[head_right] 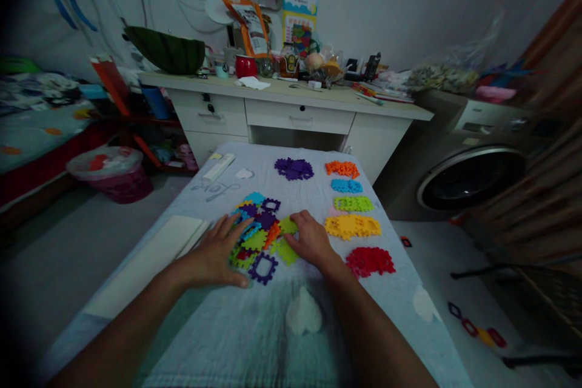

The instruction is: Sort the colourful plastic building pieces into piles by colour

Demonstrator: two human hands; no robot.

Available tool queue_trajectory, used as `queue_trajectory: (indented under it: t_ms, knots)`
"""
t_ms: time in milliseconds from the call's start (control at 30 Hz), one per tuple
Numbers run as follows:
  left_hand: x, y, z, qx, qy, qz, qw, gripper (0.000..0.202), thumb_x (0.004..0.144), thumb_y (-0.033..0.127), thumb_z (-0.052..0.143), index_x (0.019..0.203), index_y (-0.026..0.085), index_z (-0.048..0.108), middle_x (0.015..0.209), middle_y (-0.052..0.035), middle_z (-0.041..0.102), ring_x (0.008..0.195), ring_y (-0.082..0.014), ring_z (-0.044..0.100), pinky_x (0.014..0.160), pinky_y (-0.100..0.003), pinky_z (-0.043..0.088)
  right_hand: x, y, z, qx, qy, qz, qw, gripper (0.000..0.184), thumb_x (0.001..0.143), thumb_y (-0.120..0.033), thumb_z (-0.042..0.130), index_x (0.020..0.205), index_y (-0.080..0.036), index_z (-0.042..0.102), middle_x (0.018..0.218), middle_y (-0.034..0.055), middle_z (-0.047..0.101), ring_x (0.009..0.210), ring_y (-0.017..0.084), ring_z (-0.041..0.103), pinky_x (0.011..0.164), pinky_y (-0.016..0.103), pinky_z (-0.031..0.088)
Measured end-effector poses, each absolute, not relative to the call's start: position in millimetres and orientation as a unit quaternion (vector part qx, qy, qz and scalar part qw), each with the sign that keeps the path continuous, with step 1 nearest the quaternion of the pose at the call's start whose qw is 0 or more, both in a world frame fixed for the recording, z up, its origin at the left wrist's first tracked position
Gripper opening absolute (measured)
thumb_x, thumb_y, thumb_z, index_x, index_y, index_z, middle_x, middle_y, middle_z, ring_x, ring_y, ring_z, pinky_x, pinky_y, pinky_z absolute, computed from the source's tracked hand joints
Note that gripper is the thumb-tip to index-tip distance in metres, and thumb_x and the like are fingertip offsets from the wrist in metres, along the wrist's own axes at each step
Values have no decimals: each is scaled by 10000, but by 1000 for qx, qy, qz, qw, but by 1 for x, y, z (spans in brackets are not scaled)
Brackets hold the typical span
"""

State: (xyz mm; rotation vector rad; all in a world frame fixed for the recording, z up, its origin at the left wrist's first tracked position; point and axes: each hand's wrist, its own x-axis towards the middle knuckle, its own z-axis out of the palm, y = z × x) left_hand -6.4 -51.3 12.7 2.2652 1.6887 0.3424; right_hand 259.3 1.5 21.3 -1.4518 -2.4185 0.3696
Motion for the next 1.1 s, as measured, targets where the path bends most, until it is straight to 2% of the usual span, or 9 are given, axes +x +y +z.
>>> queue_trajectory:
  t_ms: [133, 233, 333, 500, 633, 833, 933, 1100]
  knots:
    - [7, -55, 4, 784, 595, 105, 145, 1385, 311, 674, 822, 1519, 321, 243, 1609, -187, 142, 1442, -517, 73, 1065, -723, 176, 259, 1, 25, -490, -845, 125, 173, 350, 866, -344, 596, 1174, -185, 547, 1132, 89, 544, 974, 199, 564, 843, 314, 459]
    - [14, -54, -2, 779, 600, 129, 126, 1309, 377, 691, 806, 1511, 315, 273, 1609, -178, 142, 1452, -492, 67, 1089, -705, 136, 264, 5, 35, -485, -844, 92, 207, 329, 841, -306, 625, 1137, -172, 572, 1120, 101, 561, 1029, 229, 536, 915, 354, 440]
    - [15, -51, -6, 782, 593, 163, 103, 1157, 483, 695, 776, 1482, 295, 350, 1586, -180, 209, 1447, -467, 119, 1099, -689, 130, 280, 18, 48, -488, -842, 63, 223, 303, 821, -279, 652, 1097, -166, 598, 1119, 117, 588, 1045, 255, 523, 948, 406, 420]
    - [8, -46, -6, 787, 567, 225, 89, 909, 614, 698, 711, 1390, 286, 477, 1503, -149, 369, 1392, -409, 285, 1113, -623, 199, 329, 54, 64, -531, -825, 51, 186, 320, 775, -179, 683, 1089, -173, 626, 1134, 114, 622, 1071, 254, 561, 977, 426, 406]
    - [5, -43, -2, 779, 561, 264, 88, 707, 706, 611, 692, 1316, 291, 534, 1417, -112, 476, 1318, -354, 407, 1100, -567, 270, 361, 80, 68, -575, -808, 55, 117, 364, 729, -77, 673, 1082, -160, 649, 1152, 128, 640, 1067, 252, 591, 960, 397, 424]
    - [-1, -38, -2, 763, 564, 303, 83, 527, 766, 489, 662, 1236, 264, 585, 1356, -97, 530, 1271, -319, 458, 1063, -516, 348, 367, 97, 63, -604, -793, 33, 80, 425, 701, 15, 624, 1088, -159, 657, 1206, 139, 639, 1121, 267, 583, 988, 409, 405]
    - [-3, -35, -2, 756, 570, 312, 85, 508, 771, 471, 652, 1218, 238, 593, 1352, -107, 529, 1269, -315, 454, 1074, -511, 349, 354, 85, 63, -601, -793, 19, 101, 427, 740, -7, 601, 1139, -158, 632, 1268, 144, 604, 1180, 271, 544, 1021, 439, 379]
    - [-4, -33, 2, 755, 568, 314, 90, 486, 767, 478, 641, 1197, 253, 608, 1335, -92, 530, 1274, -312, 443, 1086, -499, 353, 309, 27, 67, -473, -862, 107, 145, 380, 796, -205, 665, 1170, -201, 602, 1212, 94, 613, 1125, 244, 547, 1007, 426, 398]
